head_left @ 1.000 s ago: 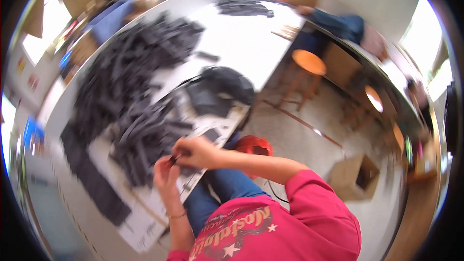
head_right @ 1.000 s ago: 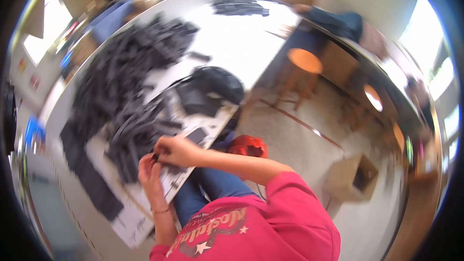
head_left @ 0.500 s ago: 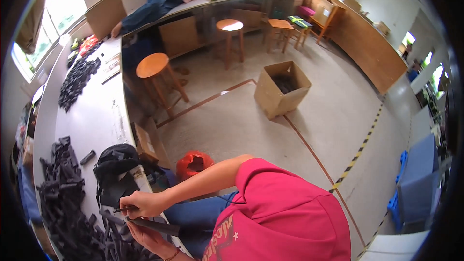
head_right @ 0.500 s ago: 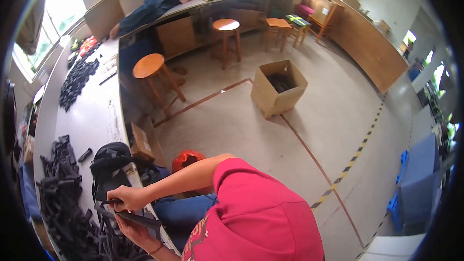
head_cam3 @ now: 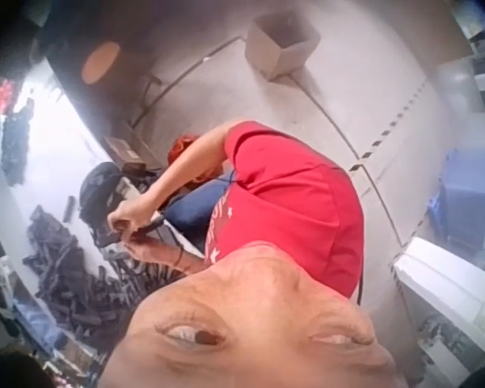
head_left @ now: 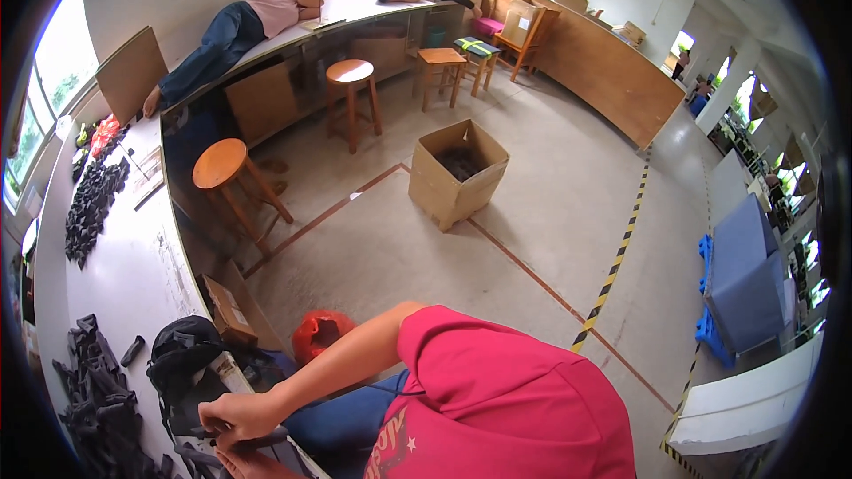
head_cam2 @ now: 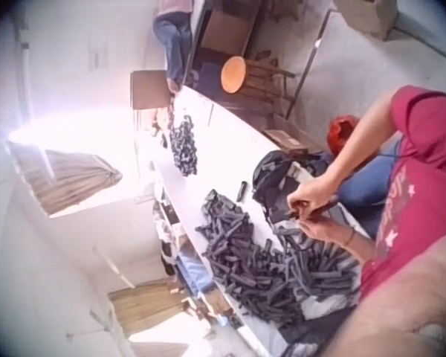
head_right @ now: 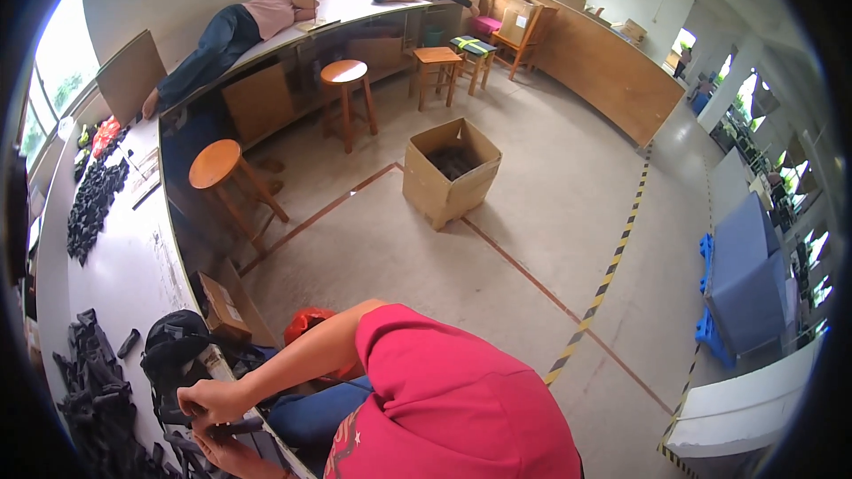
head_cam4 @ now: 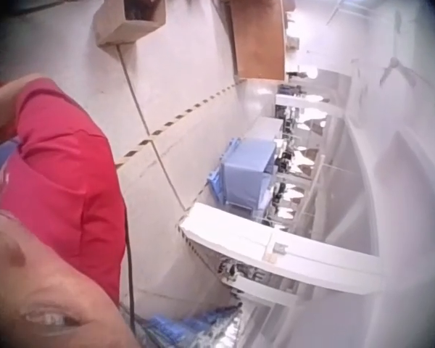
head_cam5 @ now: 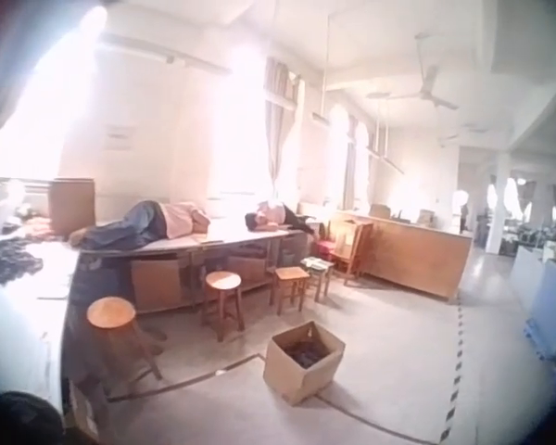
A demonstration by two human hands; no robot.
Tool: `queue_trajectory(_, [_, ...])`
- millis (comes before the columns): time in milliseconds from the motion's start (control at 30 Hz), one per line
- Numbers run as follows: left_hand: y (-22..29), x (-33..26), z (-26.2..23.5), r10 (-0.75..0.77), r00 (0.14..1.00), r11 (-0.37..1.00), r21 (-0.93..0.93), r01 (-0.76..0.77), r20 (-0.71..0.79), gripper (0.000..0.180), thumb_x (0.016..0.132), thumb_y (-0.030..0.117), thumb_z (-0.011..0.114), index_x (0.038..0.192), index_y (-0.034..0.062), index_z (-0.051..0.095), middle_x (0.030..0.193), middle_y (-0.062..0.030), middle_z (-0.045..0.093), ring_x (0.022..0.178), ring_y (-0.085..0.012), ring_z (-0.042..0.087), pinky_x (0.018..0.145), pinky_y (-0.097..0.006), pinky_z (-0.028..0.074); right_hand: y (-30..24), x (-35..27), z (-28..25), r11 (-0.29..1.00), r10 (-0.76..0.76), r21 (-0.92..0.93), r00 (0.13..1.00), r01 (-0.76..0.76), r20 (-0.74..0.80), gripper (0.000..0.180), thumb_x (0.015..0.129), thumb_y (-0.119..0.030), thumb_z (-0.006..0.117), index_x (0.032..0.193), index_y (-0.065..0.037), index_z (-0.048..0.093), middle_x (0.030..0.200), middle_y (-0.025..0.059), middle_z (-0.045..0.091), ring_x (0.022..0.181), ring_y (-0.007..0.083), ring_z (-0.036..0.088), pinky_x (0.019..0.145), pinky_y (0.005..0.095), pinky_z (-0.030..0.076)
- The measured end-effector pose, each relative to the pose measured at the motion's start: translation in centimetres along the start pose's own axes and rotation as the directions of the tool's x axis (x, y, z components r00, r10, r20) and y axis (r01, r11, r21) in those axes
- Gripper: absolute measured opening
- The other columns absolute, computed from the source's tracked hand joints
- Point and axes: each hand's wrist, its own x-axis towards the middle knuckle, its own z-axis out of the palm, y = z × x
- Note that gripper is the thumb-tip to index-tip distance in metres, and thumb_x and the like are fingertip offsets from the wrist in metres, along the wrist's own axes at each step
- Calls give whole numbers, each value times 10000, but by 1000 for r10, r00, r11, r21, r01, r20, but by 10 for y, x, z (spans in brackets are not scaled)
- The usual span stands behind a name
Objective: The recorder is taking small gray rectangular strips from a large pile on a workbench and organizing them into neat stacks.
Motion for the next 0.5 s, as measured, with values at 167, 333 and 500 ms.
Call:
queue_trajectory(167, [28,-10,8,432,850,482,719,-500,302,211,958,117,509,1023,-55,613,914,-199,620,840,-300,596,686,-400,478,7,0,5,1000,7,5,999,-7,-46,312,709,-45,738,916,-6,508,736,121,599,675,249,593,606,348,453])
queue_trajectory(333, [45,-23,3,18,999,934,358,-2,-42,234,967,111,508,1105,-52,603,1012,-192,641,884,-263,611,736,-372,487,14,5,23,998,-23,62,999,24,-23,266,716,2,687,914,-12,509,750,118,607,680,241,602,614,357,462])
queue_trajectory(500, [11,-18,-41,58,992,943,331,-19,-110,343,1023,264,438,1036,-44,589,937,-73,569,860,-157,533,789,-302,451,14,8,45,999,-52,8,999,52,-11,223,752,-27,650,938,-37,529,760,93,594,682,194,595,627,332,475])
